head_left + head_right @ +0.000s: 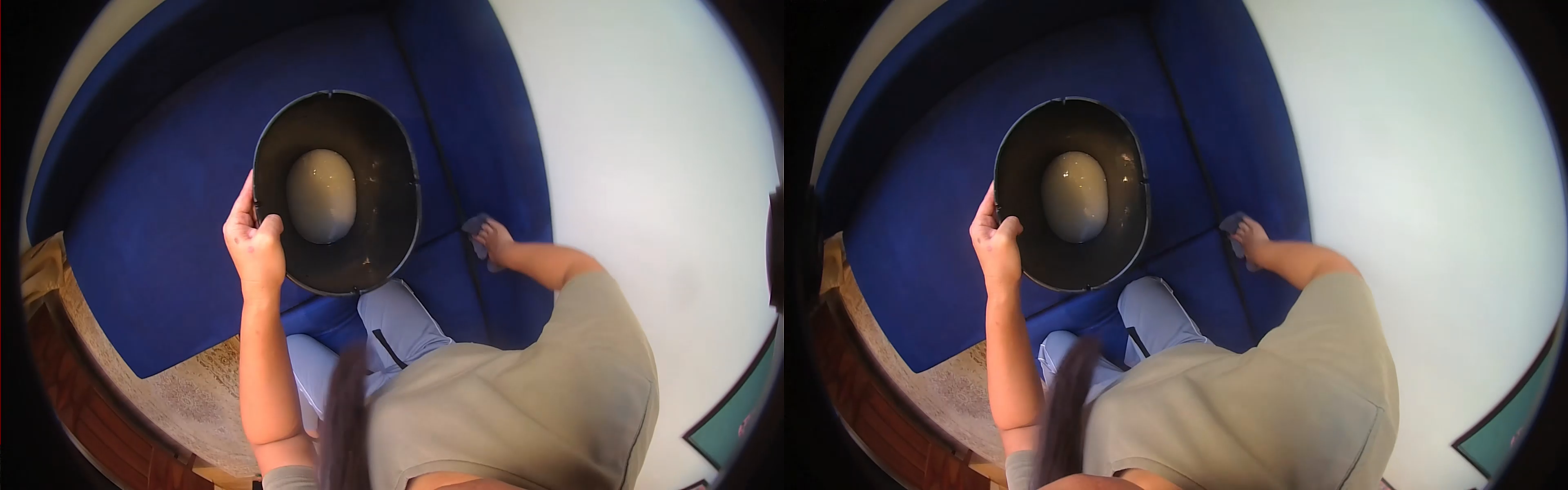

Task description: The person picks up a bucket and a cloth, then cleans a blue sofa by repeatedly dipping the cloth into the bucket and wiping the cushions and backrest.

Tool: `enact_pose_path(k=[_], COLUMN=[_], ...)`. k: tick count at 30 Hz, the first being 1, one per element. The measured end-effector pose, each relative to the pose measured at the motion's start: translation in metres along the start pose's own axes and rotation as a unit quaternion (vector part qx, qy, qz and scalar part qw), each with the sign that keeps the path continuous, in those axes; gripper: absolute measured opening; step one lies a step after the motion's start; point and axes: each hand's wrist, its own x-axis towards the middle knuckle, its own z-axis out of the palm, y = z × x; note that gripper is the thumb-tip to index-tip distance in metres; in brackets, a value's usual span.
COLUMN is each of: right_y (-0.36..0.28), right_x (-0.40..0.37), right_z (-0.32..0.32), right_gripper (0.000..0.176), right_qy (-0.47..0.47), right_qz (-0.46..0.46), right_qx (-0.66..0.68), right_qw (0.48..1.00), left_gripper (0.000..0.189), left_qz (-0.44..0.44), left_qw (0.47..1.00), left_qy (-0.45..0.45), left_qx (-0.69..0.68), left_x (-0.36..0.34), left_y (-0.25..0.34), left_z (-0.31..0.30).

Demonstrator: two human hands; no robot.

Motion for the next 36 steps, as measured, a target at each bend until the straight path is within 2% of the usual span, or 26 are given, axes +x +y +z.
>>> enact_pose_path(k=[1,2,3,4,5,6,7,8,10,12,13,16,18,19,21,22,23,25,26,28,29,31,32,33,34,36], right_y=[0.019,0.056,0.097,0.149,0.199,0.245,0.269,0.288,0.266,0.199,0.154,0.027,-0.025,-0.014,0.027,0.058,0.091,0.170,0.208,0.262,0.256,0.238,0.216,0.178,0.138,0.047], right_x=[0.012,0.000,0.014,-0.002,0.017,0.025,-0.001,-0.009,-0.030,-0.064,-0.088,-0.132,-0.138,-0.138,-0.137,-0.128,-0.102,-0.051,-0.033,0.000,0.006,0.004,0.004,0.008,0.013,0.019], right_z=[-0.005,-0.045,-0.064,-0.108,-0.123,-0.150,-0.176,-0.178,-0.156,-0.114,-0.093,-0.010,0.046,0.040,0.013,-0.012,-0.029,-0.083,-0.113,-0.154,-0.160,-0.161,-0.151,-0.128,-0.098,-0.031], right_gripper=[0.065,0.061,0.061,0.059,0.058,0.057,0.057,0.058,0.061,0.063,0.065,0.063,0.055,0.055,0.044,0.037,0.039,0.048,0.053,0.058,0.058,0.064,0.069,0.073,0.079,0.081], right_qy=[0.002,0.007,0.094,0.138,0.205,0.182,0.218,0.303,0.383,0.439,0.433,0.260,0.293,0.292,0.224,0.294,0.377,0.402,0.368,0.359,0.363,0.293,0.282,0.267,0.306,0.289], right_qz=[0.015,0.086,0.181,0.227,0.314,0.367,0.440,0.468,0.468,0.403,0.352,0.228,0.172,0.174,0.135,0.171,0.222,0.300,0.326,0.390,0.382,0.410,0.380,0.349,0.332,0.273], right_qx=[-0.036,-0.025,-0.022,0.019,-0.015,-0.030,-0.052,-0.014,0.039,0.086,0.116,0.195,0.235,0.234,0.226,0.184,0.124,0.016,-0.005,-0.002,-0.001,-0.031,0.013,0.058,0.075,0.127], right_qw=[0.999,0.996,0.979,0.964,0.927,0.912,0.870,0.830,0.795,0.799,0.822,0.918,0.911,0.911,0.938,0.922,0.890,0.865,0.871,0.848,0.850,0.863,0.881,0.897,0.889,0.909], left_gripper=[0.062,0.062,0.062,0.062,0.062,0.062,0.062,0.062,0.062,0.062,0.061,0.062,0.062,0.062,0.063,0.063,0.063,0.062,0.062,0.062,0.062,0.061,0.061,0.060,0.059,0.056], left_qz=[-0.001,0.001,0.001,0.003,-0.003,0.000,-0.002,-0.008,-0.002,0.005,0.000,-0.001,0.002,0.003,0.001,0.003,0.004,0.006,0.010,0.004,0.010,0.017,0.018,0.021,0.025,0.054], left_qw=[1.000,1.000,1.000,1.000,0.999,0.999,0.999,0.999,0.999,1.000,1.000,0.999,0.999,1.000,1.000,1.000,0.999,1.000,1.000,0.999,0.999,1.000,1.000,0.999,0.997,0.995], left_qy=[0.004,-0.004,-0.014,-0.019,-0.020,-0.019,-0.018,-0.021,-0.024,-0.022,-0.020,-0.028,-0.035,-0.026,-0.019,-0.026,-0.031,-0.019,-0.008,-0.004,-0.010,-0.016,-0.015,-0.024,-0.031,-0.021], left_qx=[0.030,0.028,0.023,0.018,0.037,0.042,0.043,0.043,0.035,0.018,0.023,0.020,0.011,0.009,0.008,0.002,0.002,0.007,0.009,0.045,0.032,-0.012,-0.018,-0.040,-0.060,-0.086], left_x=[0.000,0.000,-0.002,-0.003,0.000,0.000,0.000,-0.002,-0.004,-0.003,-0.004,-0.006,-0.003,-0.002,-0.003,-0.004,-0.005,-0.006,-0.003,0.000,0.001,0.000,0.001,-0.001,-0.002,-0.003], left_y=[0.002,0.004,0.006,0.006,0.001,0.000,0.000,0.000,-0.001,0.003,0.004,0.004,0.005,0.003,0.003,0.005,0.006,0.005,0.003,0.002,0.000,-0.004,-0.004,0.000,0.001,-0.006], left_z=[0.000,0.002,0.002,0.000,-0.001,-0.001,0.000,0.001,0.002,0.000,-0.001,-0.002,-0.002,-0.001,0.000,0.001,0.000,0.001,0.002,0.000,-0.001,0.000,0.000,0.000,-0.001,-0.003])
